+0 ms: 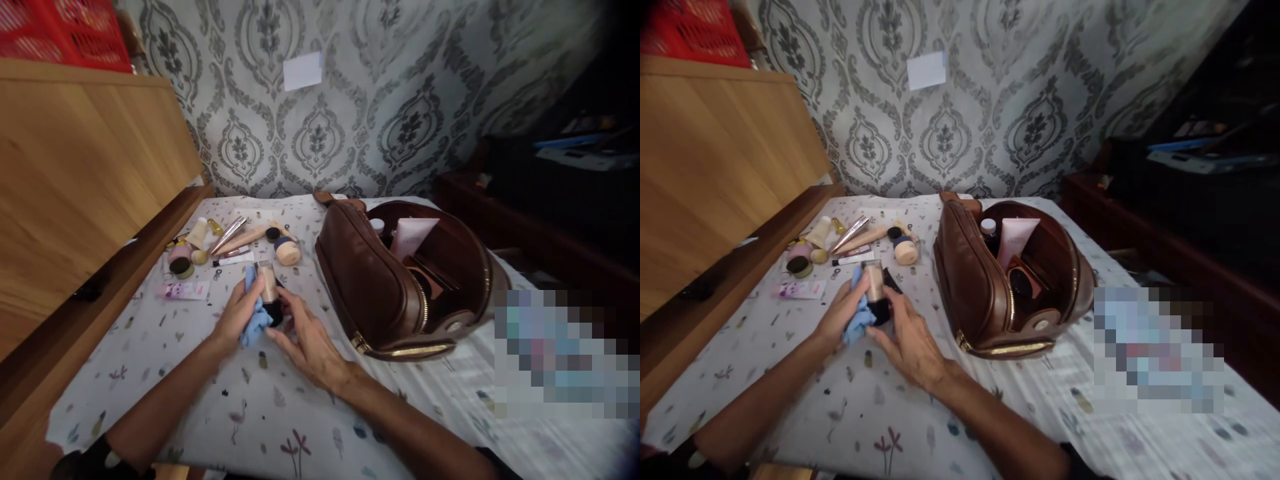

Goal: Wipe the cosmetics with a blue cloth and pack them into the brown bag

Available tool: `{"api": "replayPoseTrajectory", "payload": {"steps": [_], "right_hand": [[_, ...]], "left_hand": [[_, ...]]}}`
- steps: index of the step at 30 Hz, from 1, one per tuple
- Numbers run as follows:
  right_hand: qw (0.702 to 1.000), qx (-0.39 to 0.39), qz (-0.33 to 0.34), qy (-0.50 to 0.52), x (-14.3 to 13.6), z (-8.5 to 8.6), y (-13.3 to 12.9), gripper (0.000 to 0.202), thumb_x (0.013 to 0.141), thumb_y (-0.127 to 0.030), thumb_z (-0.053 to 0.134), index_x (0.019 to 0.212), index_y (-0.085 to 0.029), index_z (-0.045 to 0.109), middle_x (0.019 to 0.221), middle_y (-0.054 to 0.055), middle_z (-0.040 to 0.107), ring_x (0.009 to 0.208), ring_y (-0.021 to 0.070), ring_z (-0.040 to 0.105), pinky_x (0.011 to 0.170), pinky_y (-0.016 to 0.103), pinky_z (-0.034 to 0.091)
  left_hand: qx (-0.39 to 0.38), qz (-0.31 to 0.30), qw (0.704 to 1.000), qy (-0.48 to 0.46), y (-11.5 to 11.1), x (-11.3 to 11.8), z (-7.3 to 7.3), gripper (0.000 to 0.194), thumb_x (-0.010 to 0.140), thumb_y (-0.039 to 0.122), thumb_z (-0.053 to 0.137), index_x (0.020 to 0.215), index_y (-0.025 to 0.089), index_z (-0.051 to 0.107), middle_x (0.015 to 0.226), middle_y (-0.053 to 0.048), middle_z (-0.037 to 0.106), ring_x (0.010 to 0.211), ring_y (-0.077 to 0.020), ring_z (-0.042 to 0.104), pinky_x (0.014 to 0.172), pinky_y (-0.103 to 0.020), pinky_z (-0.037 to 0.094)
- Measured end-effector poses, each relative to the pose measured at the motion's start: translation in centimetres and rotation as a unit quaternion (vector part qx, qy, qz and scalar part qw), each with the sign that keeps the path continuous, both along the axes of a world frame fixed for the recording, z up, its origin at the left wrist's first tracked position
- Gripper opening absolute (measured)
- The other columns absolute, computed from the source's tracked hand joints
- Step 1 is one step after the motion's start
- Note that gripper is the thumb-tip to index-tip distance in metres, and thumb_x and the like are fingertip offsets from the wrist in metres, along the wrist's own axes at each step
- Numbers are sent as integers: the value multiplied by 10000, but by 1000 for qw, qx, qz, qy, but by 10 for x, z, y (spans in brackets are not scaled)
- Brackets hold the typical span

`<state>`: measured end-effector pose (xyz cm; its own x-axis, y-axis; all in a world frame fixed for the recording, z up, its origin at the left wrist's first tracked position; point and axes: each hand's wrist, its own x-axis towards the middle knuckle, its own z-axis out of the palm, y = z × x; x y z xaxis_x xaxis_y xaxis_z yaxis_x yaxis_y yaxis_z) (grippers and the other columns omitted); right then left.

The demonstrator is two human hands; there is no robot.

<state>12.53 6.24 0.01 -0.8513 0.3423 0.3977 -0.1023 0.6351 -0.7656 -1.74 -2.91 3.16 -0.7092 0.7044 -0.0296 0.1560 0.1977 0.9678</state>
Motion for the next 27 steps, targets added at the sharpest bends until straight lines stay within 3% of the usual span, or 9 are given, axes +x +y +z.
{"api": "replayPoseTrajectory", "payload": {"steps": [3, 6, 8, 10, 13, 15, 18, 27], "right_hand": [[991, -129, 10, -22, -6, -8, -2, 683, 935, -311, 589, 1508, -168, 246, 1203, 136, 641, 973, 216, 665, 853, 402, 573], [981, -193, 29, -13, -11, -13, 2, 689, 901, -315, 621, 1485, -172, 284, 1090, 90, 669, 956, 212, 663, 859, 391, 557], [979, -199, 34, -16, -13, -14, 4, 699, 881, -346, 645, 1474, -172, 319, 1001, 59, 669, 883, 201, 650, 803, 365, 550], [982, -185, 27, -31, -13, -13, 5, 691, 866, -383, 656, 1455, -159, 372, 923, 38, 656, 805, 189, 624, 737, 339, 530], [988, -145, 4, -49, -11, -8, 3, 616, 864, -412, 629, 1401, -152, 475, 867, 26, 642, 740, 174, 589, 686, 316, 494], [991, -122, -10, -50, -10, -5, 1, 549, 864, -399, 605, 1355, -163, 534, 866, 25, 648, 723, 167, 580, 672, 306, 480], [993, -107, -25, -52, -7, -1, -1, 467, 877, -397, 566, 1291, -182, 592, 864, 25, 663, 677, 157, 566, 641, 297, 469], [974, -204, -101, -7, -14, -9, 7, 485, 853, -485, 604, 1218, -166, 573, 824, 26, 641, 694, 178, 627, 635, 300, 508]], "left_hand": [[20, -9, 999, -32, 4, 6, -7, 581, 781, 786, 568, 840, 210, 609, 736, -26, 632, 713, -171, 621, 614, -264, 521], [21, -30, 999, -2, 3, 6, -9, 567, 788, 764, 577, 845, 201, 628, 812, -50, 657, 801, -192, 620, 702, -289, 542], [36, -32, 998, 34, 2, 4, -8, 491, 840, 694, 567, 882, 207, 618, 848, -44, 649, 838, -188, 615, 761, -293, 539], [59, -21, 996, 71, 0, 0, -6, 403, 886, 603, 561, 1038, 230, 587, 896, -22, 635, 845, -167, 604, 793, -282, 524], [62, -24, 991, 117, -2, -7, -4, 377, 920, 519, 537, 1183, 249, 518, 916, -2, 610, 774, -143, 566, 733, -267, 486], [37, -45, 984, 170, -3, -13, -2, 309, 931, 506, 512, 1033, 220, 568, 865, -6, 598, 758, -148, 540, 722, -275, 455], [-19, -56, 967, 248, -2, -22, -3, 375, 937, 531, 466, 759, 206, 526, 710, 13, 529, 711, -151, 495, 699, -284, 410], [-45, -85, 952, 289, -2, -46, -15, 486, 942, 571, 402, 615, 211, 396, 581, 45, 358, 608, -128, 404, 610, -265, 336]]}}
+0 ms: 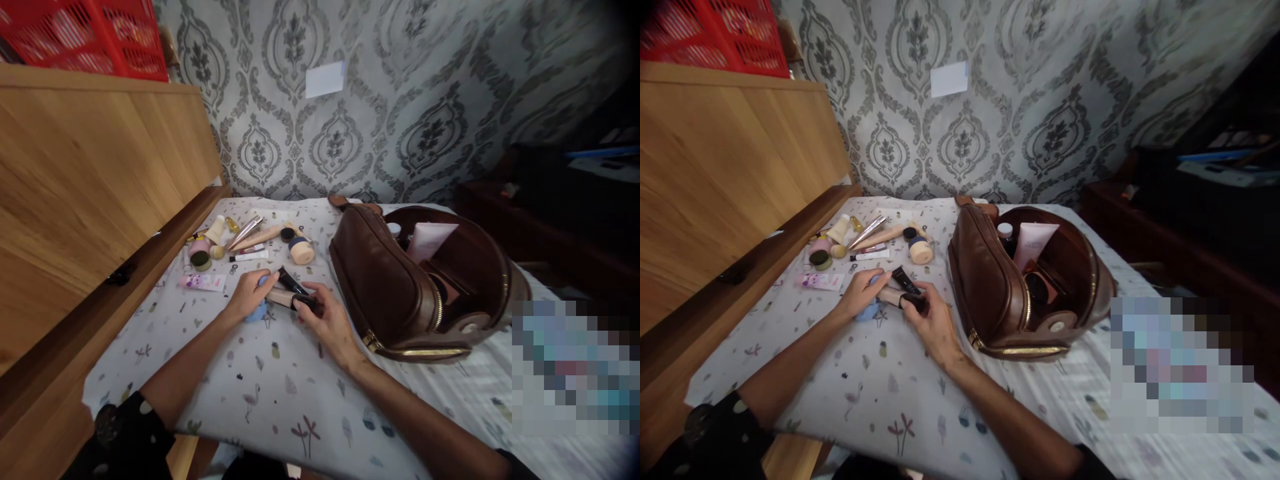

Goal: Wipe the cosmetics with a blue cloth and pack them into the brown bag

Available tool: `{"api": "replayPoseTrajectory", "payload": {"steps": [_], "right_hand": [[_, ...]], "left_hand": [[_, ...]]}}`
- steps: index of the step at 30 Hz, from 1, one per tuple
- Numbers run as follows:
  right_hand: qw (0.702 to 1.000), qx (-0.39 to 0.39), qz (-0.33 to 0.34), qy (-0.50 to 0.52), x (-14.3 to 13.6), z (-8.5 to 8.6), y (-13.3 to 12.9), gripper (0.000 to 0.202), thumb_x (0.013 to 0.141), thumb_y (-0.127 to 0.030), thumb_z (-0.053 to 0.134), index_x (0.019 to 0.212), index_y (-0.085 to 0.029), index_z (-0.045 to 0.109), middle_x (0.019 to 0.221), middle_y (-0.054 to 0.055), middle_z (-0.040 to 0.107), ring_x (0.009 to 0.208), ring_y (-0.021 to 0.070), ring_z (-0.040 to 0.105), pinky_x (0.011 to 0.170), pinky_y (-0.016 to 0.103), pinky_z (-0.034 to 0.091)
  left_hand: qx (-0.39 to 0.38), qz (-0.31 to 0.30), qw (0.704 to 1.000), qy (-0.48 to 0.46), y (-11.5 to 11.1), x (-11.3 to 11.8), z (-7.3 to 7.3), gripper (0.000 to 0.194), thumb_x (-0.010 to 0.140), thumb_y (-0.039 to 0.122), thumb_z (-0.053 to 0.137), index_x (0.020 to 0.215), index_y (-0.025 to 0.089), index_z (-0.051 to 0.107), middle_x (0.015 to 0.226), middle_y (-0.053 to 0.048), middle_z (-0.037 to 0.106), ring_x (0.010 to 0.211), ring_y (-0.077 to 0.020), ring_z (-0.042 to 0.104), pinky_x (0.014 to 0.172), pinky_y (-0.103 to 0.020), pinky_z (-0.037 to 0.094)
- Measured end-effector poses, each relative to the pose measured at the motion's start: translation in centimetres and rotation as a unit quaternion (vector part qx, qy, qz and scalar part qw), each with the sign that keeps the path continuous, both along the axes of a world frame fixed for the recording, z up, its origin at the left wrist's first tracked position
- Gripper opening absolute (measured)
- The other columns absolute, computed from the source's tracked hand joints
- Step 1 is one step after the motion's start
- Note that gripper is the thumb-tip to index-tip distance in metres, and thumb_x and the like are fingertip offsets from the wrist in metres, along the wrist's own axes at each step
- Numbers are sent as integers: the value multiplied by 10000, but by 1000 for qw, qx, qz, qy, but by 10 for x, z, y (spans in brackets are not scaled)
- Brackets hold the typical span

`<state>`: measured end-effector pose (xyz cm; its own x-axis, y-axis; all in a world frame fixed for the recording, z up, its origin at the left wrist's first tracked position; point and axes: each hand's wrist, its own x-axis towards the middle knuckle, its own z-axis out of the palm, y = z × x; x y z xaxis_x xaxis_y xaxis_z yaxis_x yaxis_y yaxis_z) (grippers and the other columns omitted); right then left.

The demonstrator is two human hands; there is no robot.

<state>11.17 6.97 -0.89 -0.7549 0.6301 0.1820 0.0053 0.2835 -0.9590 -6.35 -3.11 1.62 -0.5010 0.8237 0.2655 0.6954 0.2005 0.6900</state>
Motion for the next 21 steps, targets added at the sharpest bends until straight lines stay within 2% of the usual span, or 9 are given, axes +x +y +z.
{"api": "replayPoseTrajectory", "payload": {"steps": [4, 8, 11, 13, 15, 17, 19, 21], "right_hand": [[999, -36, 6, 39, -3, -5, 2, 467, 804, -428, 665, 1187, -178, 570, 988, 66, 692, 859, 202, 670, 765, 333, 550], [999, 6, 14, 39, 0, -2, 0, 410, 802, -346, 684, 1170, -188, 595, 1028, 64, 701, 902, 201, 665, 820, 344, 551], [998, 52, 16, 40, 2, 3, -3, 361, 810, -289, 685, 1150, -184, 620, 1045, 68, 691, 905, 196, 656, 828, 336, 547], [996, 77, 18, 47, 3, 5, -4, 341, 816, -258, 683, 1145, -184, 628, 1052, 68, 685, 900, 191, 651, 814, 328, 546], [994, 94, 21, 60, 3, 4, -4, 335, 819, -249, 686, 1144, -186, 631, 1061, 70, 681, 901, 190, 647, 795, 321, 544], [991, 104, 27, 77, 3, 2, -3, 329, 820, -259, 697, 1135, -190, 633, 1063, 73, 683, 909, 196, 647, 802, 328, 546], [990, 107, 30, 92, 2, 0, -2, 315, 816, -276, 710, 1111, -197, 636, 1063, 76, 689, 926, 207, 649, 831, 344, 547], [991, 92, 30, 96, 1, -2, -1, 310, 815, -302, 720, 1095, -199, 636, 1069, 82, 693, 925, 212, 651, 836, 352, 545]], "left_hand": [[-20, -15, 1000, 10, 1, -6, -3, 506, 935, 570, 405, 580, 212, 354, 564, 49, 305, 575, -119, 370, 580, -261, 305], [-29, 4, 999, 21, 0, -5, -1, 481, 952, 534, 409, 599, 208, 435, 569, 34, 414, 598, -138, 444, 623, -271, 339], [4, 46, 995, 88, -4, 6, 7, 366, 978, 471, 404, 780, 209, 565, 775, -22, 606, 776, -185, 570, 754, -290, 409], [52, 54, 987, 144, -7, 18, 12, 330, 1002, 438, 376, 988, 209, 613, 961, -61, 658, 928, -207, 602, 853, -307, 434], [91, 14, 979, 179, -9, 30, 15, 376, 1021, 425, 340, 1145, 195, 610, 1050, -88, 664, 1011, -220, 597, 913, -331, 445], [95, -53, 973, 201, -8, 40, 13, 416, 1029, 430, 327, 1198, 188, 620, 1072, -100, 674, 1023, -232, 592, 930, -359, 452], [63, -109, 970, 207, -5, 43, 9, 441, 1038, 435, 307, 1190, 199, 647, 1070, -97, 694, 1013, -240, 597, 933, -386, 457], [19, -129, 974, 187, -2, 38, 4, 481, 1049, 429, 261, 1122, 211, 683, 1001, -82, 709, 966, -237, 609, 920, -397, 467]]}}
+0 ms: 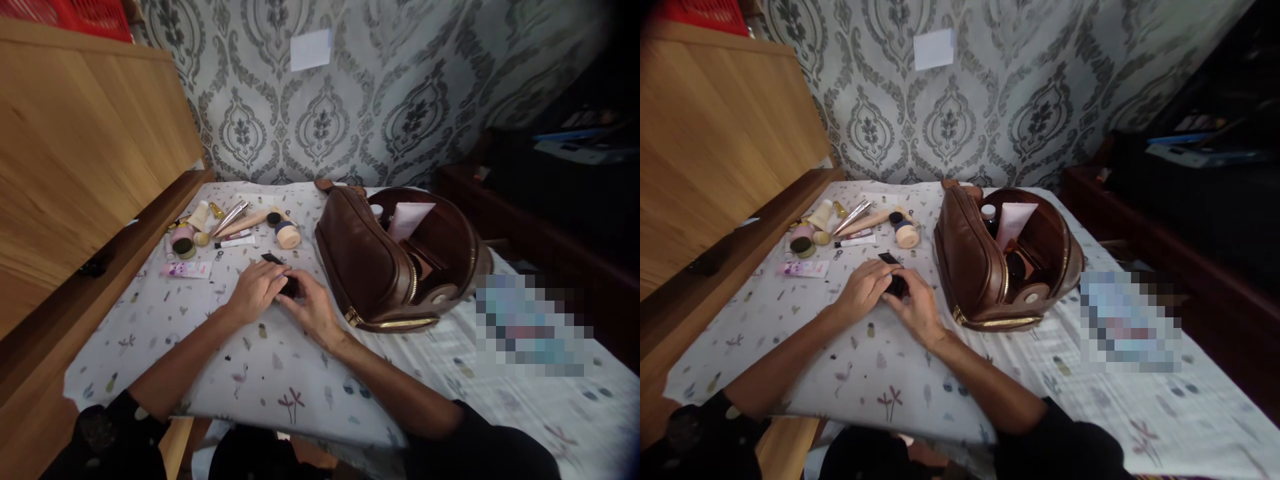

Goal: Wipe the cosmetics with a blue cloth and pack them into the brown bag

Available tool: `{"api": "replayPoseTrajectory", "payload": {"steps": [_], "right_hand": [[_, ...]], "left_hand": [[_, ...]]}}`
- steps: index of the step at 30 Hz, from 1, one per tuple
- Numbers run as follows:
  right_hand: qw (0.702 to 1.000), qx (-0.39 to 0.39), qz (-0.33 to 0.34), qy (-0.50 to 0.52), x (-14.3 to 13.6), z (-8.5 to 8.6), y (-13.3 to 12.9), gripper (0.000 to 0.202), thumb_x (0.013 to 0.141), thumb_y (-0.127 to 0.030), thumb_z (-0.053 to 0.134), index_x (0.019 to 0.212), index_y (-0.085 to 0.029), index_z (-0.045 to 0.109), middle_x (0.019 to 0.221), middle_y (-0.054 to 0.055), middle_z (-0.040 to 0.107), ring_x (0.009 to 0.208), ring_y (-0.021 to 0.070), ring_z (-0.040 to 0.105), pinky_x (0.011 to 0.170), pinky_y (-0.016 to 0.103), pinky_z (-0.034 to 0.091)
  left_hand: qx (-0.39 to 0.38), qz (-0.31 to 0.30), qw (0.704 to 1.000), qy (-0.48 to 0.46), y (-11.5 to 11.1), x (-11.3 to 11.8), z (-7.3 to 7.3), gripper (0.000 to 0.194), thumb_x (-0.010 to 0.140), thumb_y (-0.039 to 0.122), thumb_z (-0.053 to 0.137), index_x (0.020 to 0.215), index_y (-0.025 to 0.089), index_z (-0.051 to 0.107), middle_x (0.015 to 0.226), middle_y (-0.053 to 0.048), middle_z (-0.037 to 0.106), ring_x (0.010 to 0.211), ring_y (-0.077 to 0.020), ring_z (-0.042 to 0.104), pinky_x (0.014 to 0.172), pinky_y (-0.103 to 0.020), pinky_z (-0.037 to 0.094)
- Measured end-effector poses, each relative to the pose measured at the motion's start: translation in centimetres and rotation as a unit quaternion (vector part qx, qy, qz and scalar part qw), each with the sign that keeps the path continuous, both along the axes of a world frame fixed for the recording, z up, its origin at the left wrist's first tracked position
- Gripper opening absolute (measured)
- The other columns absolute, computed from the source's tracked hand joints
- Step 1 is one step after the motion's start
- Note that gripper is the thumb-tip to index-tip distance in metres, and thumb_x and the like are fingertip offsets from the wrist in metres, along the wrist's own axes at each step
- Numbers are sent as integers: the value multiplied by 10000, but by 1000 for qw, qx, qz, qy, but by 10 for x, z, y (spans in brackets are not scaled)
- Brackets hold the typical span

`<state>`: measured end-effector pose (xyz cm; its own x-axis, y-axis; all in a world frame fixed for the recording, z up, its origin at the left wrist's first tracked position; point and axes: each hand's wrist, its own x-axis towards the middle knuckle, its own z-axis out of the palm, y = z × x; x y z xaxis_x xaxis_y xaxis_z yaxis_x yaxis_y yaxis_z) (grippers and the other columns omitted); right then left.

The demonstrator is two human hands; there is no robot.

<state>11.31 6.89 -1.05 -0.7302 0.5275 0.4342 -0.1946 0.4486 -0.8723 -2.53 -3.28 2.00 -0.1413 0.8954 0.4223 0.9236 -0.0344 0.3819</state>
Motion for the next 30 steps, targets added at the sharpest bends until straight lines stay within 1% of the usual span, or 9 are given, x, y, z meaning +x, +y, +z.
{"api": "replayPoseTrajectory", "payload": {"steps": [4, 8, 11, 14, 18, 23, 26, 28, 30], "right_hand": [[998, -64, -3, -22, -3, -3, 2, 329, 792, -326, 737, 1076, -194, 634, 998, 63, 698, 848, 201, 651, 760, 329, 536], [996, -91, -2, -25, -3, -1, 2, 324, 768, -303, 737, 1054, -191, 632, 974, 47, 685, 868, 196, 646, 778, 327, 525], [996, -87, 4, -13, -1, 3, 3, 337, 765, -312, 740, 1060, -188, 634, 1009, 55, 681, 888, 192, 640, 783, 326, 526], [997, -76, 5, 2, 0, 6, 5, 358, 777, -325, 736, 1090, -190, 627, 1057, 69, 680, 890, 187, 632, 749, 315, 528], [996, -84, 13, 19, -1, 7, 6, 480, 797, -315, 723, 1228, -208, 540, 1099, 81, 671, 929, 195, 632, 762, 325, 534], [990, -111, 71, 42, -1, 8, 3, 403, 839, -281, 675, 1186, -225, 479, 1224, 107, 664, 1111, 226, 647, 919, 384, 525], [990, -90, 103, 46, 2, 9, -4, 353, 864, -261, 649, 1182, -223, 500, 1231, 101, 655, 1142, 221, 639, 1004, 410, 495], [990, -70, 119, 42, 3, 9, -8, 391, 869, -256, 645, 1228, -225, 492, 1238, 99, 643, 1152, 221, 631, 1004, 413, 499], [989, -59, 128, 42, 3, 7, -11, 431, 867, -254, 656, 1261, -229, 481, 1266, 101, 626, 1174, 224, 619, 1004, 414, 504]], "left_hand": [[-46, 13, 995, -87, 4, -24, -10, 535, 1054, 419, 223, 1048, 211, 716, 1031, -77, 698, 1015, -226, 630, 965, -385, 475], [-28, 41, 993, -103, 3, -44, -19, 468, 1033, 429, 289, 1202, 209, 666, 1097, -88, 654, 1085, -231, 614, 1000, -382, 471], [-21, 92, 992, -81, 1, -50, -21, 413, 1004, 439, 375, 1262, 202, 592, 1059, -81, 661, 1003, -238, 624, 931, -390, 483], [-26, 145, 986, -73, -1, -51, -18, 326, 965, 452, 474, 1151, 215, 598, 861, -25, 652, 816, -221, 616, 799, -352, 471], [41, 163, 981, -94, -3, -42, -7, 210, 953, 416, 506, 946, 222, 587, 740, 28, 603, 623, -148, 522, 676, -283, 424], [166, 104, 976, -94, -5, -12, 13, 199, 983, 348, 490, 841, 215, 530, 739, 25, 567, 683, -132, 541, 679, -255, 440], [208, 54, 974, -66, -7, 6, 21, 146, 990, 294, 489, 878, 214, 537, 796, 8, 582, 741, -134, 573, 709, -255, 468], [222, 42, 973, -56, -7, 14, 23, 95, 995, 278, 482, 971, 214, 549, 857, -8, 605, 796, -142, 602, 743, -263, 488], [218, 43, 974, -44, -7, 18, 22, 139, 999, 278, 470, 1100, 212, 540, 933, -31, 630, 872, -158, 626, 801, -286, 505]]}}
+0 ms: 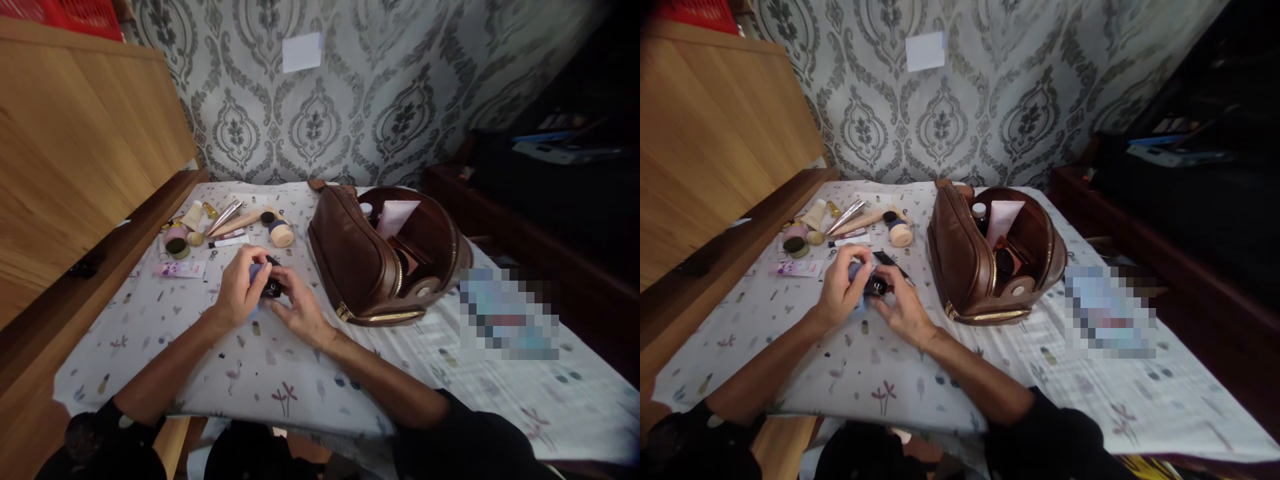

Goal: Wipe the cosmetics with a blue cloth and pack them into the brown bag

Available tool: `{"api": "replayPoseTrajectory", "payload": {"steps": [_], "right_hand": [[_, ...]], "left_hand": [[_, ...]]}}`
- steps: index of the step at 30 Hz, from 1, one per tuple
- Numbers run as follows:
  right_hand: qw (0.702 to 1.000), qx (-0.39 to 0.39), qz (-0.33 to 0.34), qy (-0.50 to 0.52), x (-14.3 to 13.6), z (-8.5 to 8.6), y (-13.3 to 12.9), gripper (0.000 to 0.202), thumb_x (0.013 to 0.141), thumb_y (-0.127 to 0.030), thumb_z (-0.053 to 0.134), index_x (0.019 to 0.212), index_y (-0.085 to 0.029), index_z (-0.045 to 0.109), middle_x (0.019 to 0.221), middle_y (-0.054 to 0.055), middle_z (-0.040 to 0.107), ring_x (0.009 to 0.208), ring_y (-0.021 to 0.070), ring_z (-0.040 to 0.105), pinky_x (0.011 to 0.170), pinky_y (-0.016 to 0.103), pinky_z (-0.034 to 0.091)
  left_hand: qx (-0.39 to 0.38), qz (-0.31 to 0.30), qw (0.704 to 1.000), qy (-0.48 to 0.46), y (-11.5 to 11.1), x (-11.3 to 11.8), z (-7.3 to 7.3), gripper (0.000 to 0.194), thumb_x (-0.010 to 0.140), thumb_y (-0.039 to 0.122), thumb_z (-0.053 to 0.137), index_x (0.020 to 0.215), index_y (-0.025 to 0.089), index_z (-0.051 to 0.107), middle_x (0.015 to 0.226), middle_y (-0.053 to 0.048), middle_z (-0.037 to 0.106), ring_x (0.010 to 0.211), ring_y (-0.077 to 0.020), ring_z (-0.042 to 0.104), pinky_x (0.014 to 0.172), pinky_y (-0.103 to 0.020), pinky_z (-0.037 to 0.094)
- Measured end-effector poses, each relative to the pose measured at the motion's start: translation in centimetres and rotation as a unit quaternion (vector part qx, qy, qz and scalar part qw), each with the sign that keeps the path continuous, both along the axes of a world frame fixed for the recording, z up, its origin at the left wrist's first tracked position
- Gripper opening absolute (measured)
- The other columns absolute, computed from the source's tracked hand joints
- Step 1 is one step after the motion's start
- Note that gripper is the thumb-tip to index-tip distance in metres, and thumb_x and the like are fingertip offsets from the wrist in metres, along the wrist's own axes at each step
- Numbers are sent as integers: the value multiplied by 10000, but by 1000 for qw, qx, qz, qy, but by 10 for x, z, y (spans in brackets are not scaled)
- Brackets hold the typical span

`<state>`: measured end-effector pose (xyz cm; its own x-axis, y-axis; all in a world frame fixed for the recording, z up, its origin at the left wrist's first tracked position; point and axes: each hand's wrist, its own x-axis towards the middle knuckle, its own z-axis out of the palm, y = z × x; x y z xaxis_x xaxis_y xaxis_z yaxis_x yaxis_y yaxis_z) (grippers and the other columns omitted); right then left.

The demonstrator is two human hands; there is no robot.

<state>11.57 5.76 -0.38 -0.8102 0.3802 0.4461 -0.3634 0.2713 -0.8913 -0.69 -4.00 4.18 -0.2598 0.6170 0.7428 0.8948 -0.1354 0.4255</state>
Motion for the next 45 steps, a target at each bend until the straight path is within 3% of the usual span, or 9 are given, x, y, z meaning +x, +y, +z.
{"api": "replayPoseTrajectory", "payload": {"steps": [3, 11, 18, 22, 29, 34, 37, 41, 45], "right_hand": [[1000, -20, 1, 10, -2, -6, 1, 459, 861, -271, 687, 1269, -235, 481, 1307, 108, 600, 1208, 229, 607, 1033, 420, 501], [998, -59, -10, 22, -7, -10, 9, 384, 843, -431, 735, 1151, -222, 639, 1294, 118, 539, 1142, 233, 611, 943, 395, 573], [998, -25, 13, -56, -6, -10, 8, 506, 867, -352, 691, 1341, -205, 591, 1198, 86, 671, 1068, 225, 642, 977, 427, 542], [998, -22, 20, -61, -6, -12, 6, 575, 877, -393, 683, 1404, -207, 549, 1239, 78, 666, 1094, 223, 633, 959, 389, 541], [999, -17, -8, -49, -1, 4, 7, 376, 823, -480, 738, 1048, -207, 610, 1003, 46, 640, 934, 195, 617, 831, 343, 539], [997, -20, -25, -73, 2, 9, 5, 357, 834, -495, 701, 922, -214, 498, 840, -1, 578, 785, 155, 558, 744, 303, 482], [993, 17, -44, -107, 3, 10, 2, 345, 834, -499, 688, 904, -211, 512, 732, -29, 517, 662, 128, 459, 610, 263, 396], [990, 74, -65, -106, 2, 8, -2, 242, 832, -391, 655, 913, -191, 546, 727, -30, 522, 641, 119, 438, 585, 256, 369], [986, 107, -40, -120, -2, 0, 2, 319, 810, -444, 703, 986, -199, 600, 720, -30, 547, 617, 125, 448, 573, 261, 371]], "left_hand": [[-41, 6, 999, -1, 2, -2, -7, 231, 1010, 289, 423, 1208, 210, 511, 1000, -55, 649, 945, -181, 638, 859, -322, 511], [-153, -23, 981, -120, 6, -30, -20, 282, 1024, 383, 359, 1176, 219, 531, 1029, -62, 659, 983, -208, 628, 911, -366, 482], [-157, -20, 973, -167, 6, -38, -23, 276, 991, 430, 442, 1095, 218, 584, 1004, -45, 676, 928, -205, 640, 879, -345, 483], [-136, 5, 977, -167, 7, -35, -24, 274, 981, 458, 476, 1040, 222, 603, 957, -30, 690, 871, -195, 641, 850, -327, 480], [-112, -32, 956, -269, 10, -25, -24, 361, 992, 535, 446, 956, 213, 607, 808, -2, 626, 780, -168, 595, 750, -284, 487], [-20, 16, 971, -239, 3, -18, -12, 333, 1024, 483, 401, 1014, 222, 606, 883, -20, 621, 813, -159, 594, 783, -293, 489], [28, 13, 992, -121, -4, -8, 0, 325, 1025, 461, 385, 1070, 219, 596, 982, -60, 645, 922, -191, 612, 861, -339, 503], [-70, -66, 994, 50, -5, 3, 6, 272, 1013, 364, 414, 1024, 212, 639, 964, -82, 671, 946, -219, 610, 869, -367, 497], [-110, -39, 993, -16, -1, -1, -2, 302, 1031, 318, 354, 1030, 211, 637, 890, -57, 681, 835, -192, 623, 800, -337, 493]]}}
